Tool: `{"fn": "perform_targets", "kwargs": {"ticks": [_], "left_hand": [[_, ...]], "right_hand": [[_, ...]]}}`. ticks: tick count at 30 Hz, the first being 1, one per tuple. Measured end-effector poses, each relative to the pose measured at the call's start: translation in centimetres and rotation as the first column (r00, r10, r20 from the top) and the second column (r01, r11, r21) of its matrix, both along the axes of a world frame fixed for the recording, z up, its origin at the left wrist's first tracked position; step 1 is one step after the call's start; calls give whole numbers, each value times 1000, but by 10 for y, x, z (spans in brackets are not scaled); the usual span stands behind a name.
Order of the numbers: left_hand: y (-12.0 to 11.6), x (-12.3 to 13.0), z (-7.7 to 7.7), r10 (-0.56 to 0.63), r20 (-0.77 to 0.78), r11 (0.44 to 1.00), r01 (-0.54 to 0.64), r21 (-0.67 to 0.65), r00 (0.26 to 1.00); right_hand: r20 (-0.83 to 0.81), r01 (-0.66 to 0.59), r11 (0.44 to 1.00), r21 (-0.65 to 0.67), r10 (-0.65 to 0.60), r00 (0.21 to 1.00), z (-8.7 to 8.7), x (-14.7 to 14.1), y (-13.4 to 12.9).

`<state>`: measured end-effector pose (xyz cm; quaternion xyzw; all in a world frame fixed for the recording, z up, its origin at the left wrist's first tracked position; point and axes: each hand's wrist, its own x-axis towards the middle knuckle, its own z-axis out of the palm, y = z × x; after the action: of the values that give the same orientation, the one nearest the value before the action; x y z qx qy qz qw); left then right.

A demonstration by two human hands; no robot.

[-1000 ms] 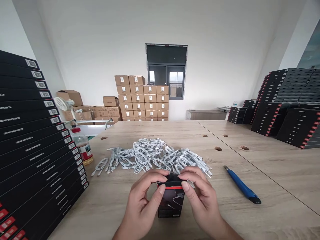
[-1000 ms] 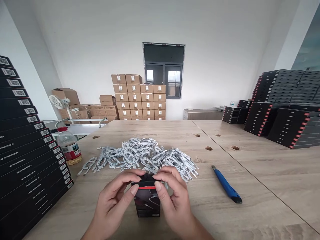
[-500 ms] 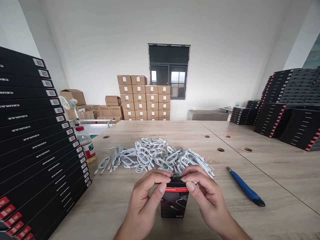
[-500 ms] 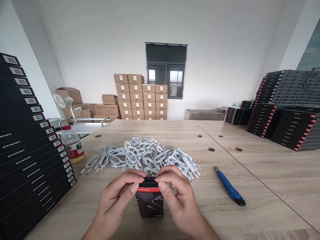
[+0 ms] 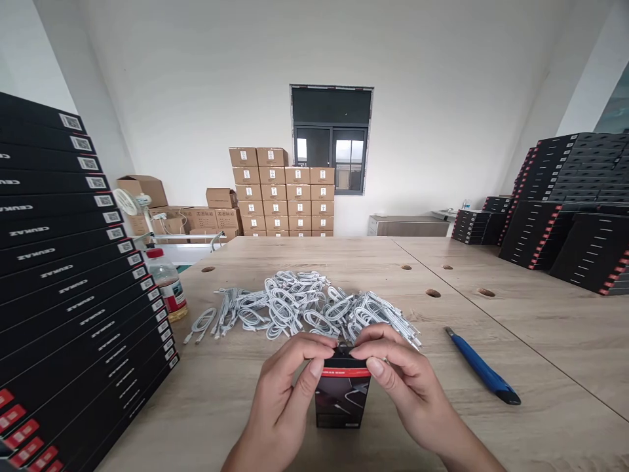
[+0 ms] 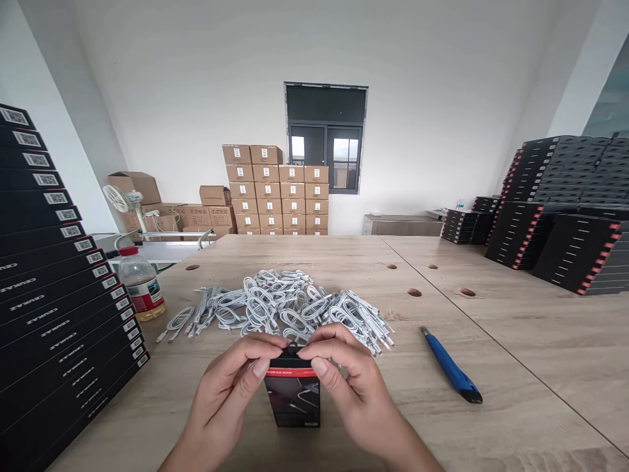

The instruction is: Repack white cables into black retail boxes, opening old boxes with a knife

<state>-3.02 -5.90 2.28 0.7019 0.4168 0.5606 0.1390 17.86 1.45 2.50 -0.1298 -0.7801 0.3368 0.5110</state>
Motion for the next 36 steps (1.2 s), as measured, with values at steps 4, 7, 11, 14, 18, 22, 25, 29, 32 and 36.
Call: {"fn": "perform_targets", "kwargs": {"ticks": [4, 7, 11, 14, 18, 22, 25, 29, 32, 36], "left_hand": [[1, 1, 0, 21, 2, 1000, -21, 6, 1000], [2, 1, -1, 26, -35, 998, -24, 54, 999], [1, 0, -2, -2, -36, 998, 4, 58, 999], [1, -2, -2, -26, -46, 998, 28, 55, 999], [3, -5, -3, -33, -54, 997, 36, 65, 998], [4, -7, -5, -24, -71, 995, 31, 99, 997], [7, -6, -8, 1, -75, 995, 7, 102, 997], [15, 2, -17, 181, -195, 981, -163, 105, 964], [18, 20, -31, 403, -406, 914, -381, 137, 820], [22, 34, -52, 596, -551, 800, -493, 342, 584]], "right_hand": [[-5, 29, 1000, -5, -29, 1000, 0, 0, -2], [8, 12, 1000, -11, -12, 1000, 0, 1, -2], [31, -27, 999, -22, 28, 999, 0, 2, -1], [36, -14, 1000, -22, 15, 999, 1, 3, 1], [23, -28, 1000, -1, 28, 999, 1, 4, 3], [20, -40, 999, 31, 39, 999, 0, 5, 6], [24, 7, 999, 49, -8, 1000, -4, 1, 8], [-81, 179, 984, 18, -177, 981, -13, -9, 15], [-209, 337, 909, -245, -389, 897, -25, -11, 21], [-104, 357, 649, -672, -560, 822, -53, -5, 43]]}}
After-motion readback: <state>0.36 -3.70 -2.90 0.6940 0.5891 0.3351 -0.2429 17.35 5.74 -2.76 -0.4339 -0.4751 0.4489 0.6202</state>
